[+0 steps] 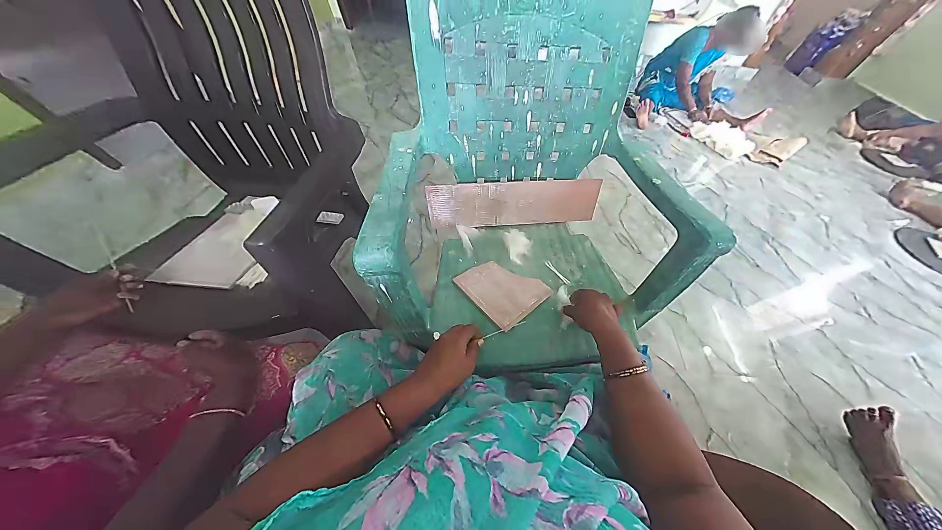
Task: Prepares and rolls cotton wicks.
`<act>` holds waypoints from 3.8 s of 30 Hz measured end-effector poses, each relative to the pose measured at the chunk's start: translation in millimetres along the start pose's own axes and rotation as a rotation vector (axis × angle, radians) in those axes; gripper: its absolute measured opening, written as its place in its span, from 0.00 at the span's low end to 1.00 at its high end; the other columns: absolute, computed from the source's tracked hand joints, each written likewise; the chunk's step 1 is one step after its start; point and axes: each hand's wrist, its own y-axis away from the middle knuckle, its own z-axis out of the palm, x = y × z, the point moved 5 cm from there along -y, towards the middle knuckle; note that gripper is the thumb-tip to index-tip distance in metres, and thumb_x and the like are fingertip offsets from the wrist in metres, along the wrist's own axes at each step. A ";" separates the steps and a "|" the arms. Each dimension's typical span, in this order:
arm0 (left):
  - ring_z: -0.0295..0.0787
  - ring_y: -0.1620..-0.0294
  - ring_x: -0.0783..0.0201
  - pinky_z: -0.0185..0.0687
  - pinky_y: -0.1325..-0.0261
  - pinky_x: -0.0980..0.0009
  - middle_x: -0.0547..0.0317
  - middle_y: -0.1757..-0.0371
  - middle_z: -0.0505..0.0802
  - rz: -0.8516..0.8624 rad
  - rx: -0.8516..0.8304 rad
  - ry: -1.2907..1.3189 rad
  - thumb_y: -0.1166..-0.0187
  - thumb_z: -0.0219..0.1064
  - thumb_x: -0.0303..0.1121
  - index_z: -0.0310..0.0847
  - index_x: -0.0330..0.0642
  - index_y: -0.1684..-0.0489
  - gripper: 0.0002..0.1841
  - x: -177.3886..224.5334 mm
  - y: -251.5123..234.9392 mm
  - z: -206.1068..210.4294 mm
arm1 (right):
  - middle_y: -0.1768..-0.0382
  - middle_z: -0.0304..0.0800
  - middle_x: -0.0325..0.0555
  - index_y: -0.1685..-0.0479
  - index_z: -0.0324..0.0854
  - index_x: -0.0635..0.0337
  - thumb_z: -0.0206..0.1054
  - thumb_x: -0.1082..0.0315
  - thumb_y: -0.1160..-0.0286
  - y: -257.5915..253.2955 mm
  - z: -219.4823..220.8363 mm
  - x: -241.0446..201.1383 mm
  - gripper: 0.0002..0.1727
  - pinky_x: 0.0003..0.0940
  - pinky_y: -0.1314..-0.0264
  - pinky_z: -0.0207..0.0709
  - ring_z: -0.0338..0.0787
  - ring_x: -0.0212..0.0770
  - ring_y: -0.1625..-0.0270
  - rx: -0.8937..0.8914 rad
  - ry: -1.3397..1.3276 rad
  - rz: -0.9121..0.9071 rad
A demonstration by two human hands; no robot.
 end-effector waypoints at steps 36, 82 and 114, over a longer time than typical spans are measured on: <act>0.74 0.81 0.76 0.66 0.79 0.82 0.62 0.71 0.87 -0.062 0.248 1.032 0.14 0.66 0.29 0.85 0.36 0.54 0.06 53.4 8.0 -13.3 | 0.66 0.87 0.40 0.57 0.77 0.54 0.60 0.74 0.14 77.3 31.7 -51.0 0.05 0.30 0.63 0.82 0.86 0.34 0.67 -0.235 -1.835 -0.160; 0.72 0.82 0.78 0.61 0.82 0.83 0.61 0.66 0.89 -0.169 0.103 0.803 0.13 0.64 0.31 0.82 0.40 0.53 0.04 74.2 6.0 -10.1 | 0.70 0.88 0.41 0.45 0.76 0.58 0.69 0.78 0.23 73.5 26.3 -31.9 0.13 0.27 0.67 0.85 0.87 0.32 0.72 -0.132 -1.721 -0.390; 0.69 0.81 0.77 0.63 0.77 0.83 0.65 0.73 0.82 -0.143 -0.113 0.888 0.13 0.66 0.34 0.83 0.38 0.58 0.08 -0.7 -79.0 -41.3 | 0.65 0.90 0.41 0.56 0.84 0.64 0.68 0.72 0.18 8.4 17.5 -105.1 0.04 0.28 0.60 0.79 0.86 0.31 0.64 -0.221 -0.751 -0.283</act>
